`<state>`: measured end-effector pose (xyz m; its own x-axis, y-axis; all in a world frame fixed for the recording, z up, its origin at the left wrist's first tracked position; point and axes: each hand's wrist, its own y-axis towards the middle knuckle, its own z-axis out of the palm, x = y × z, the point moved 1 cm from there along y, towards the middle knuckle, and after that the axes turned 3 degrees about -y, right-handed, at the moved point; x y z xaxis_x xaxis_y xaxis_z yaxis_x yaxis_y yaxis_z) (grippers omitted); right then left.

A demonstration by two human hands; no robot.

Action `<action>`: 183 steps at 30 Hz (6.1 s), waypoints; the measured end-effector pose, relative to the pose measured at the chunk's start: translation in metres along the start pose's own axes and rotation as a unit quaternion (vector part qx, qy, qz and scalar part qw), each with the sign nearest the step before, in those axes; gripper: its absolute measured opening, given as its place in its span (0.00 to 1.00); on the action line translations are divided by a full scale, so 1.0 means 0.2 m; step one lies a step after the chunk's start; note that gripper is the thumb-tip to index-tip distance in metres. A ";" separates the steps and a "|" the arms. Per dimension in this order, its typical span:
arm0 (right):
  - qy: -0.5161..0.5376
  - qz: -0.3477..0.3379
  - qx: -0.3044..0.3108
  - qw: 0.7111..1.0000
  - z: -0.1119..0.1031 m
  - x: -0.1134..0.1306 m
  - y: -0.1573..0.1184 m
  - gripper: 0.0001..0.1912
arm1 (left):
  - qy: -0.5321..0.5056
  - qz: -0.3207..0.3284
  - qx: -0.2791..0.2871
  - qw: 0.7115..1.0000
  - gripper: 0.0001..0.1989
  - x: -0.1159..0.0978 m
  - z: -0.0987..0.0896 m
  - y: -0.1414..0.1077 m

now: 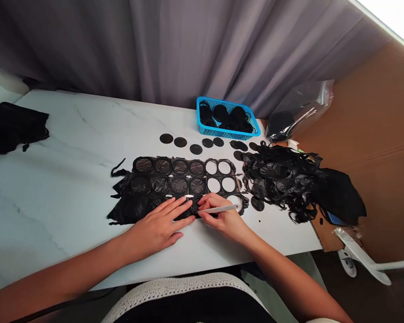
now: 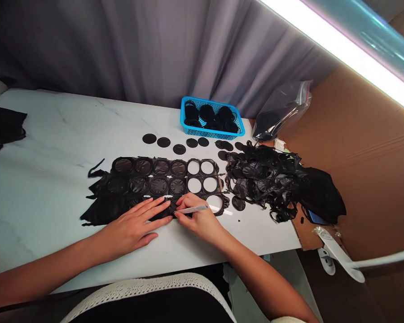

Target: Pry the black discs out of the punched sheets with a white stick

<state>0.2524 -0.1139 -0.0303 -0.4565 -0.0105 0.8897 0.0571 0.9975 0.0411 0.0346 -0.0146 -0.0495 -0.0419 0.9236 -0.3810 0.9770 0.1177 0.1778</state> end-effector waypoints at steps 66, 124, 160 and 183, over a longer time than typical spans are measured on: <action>-0.118 -0.046 0.041 0.991 -0.08 -0.02 0.24 0.10 | 0.029 -0.055 0.005 0.998 0.29 0.13 0.01 0.11; -0.146 -0.105 0.035 0.983 -0.04 -0.03 0.64 0.08 | 0.101 -0.130 -0.019 0.986 0.31 0.33 -0.08 0.07; -0.196 -0.150 -0.013 0.969 0.04 0.02 0.74 0.05 | 0.113 -0.191 -0.055 0.973 0.33 0.35 -0.12 -0.13; -0.098 -0.135 0.150 0.974 0.19 0.07 0.81 0.11 | 0.107 -0.218 -0.057 0.968 0.31 0.33 -0.08 -0.18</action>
<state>0.2217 0.0496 -0.0293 -0.5813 -0.2917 0.7596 -0.3383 0.9357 0.1004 -0.0063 0.0490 -0.0665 -0.5000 0.8295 -0.2486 0.8274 0.5424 0.1455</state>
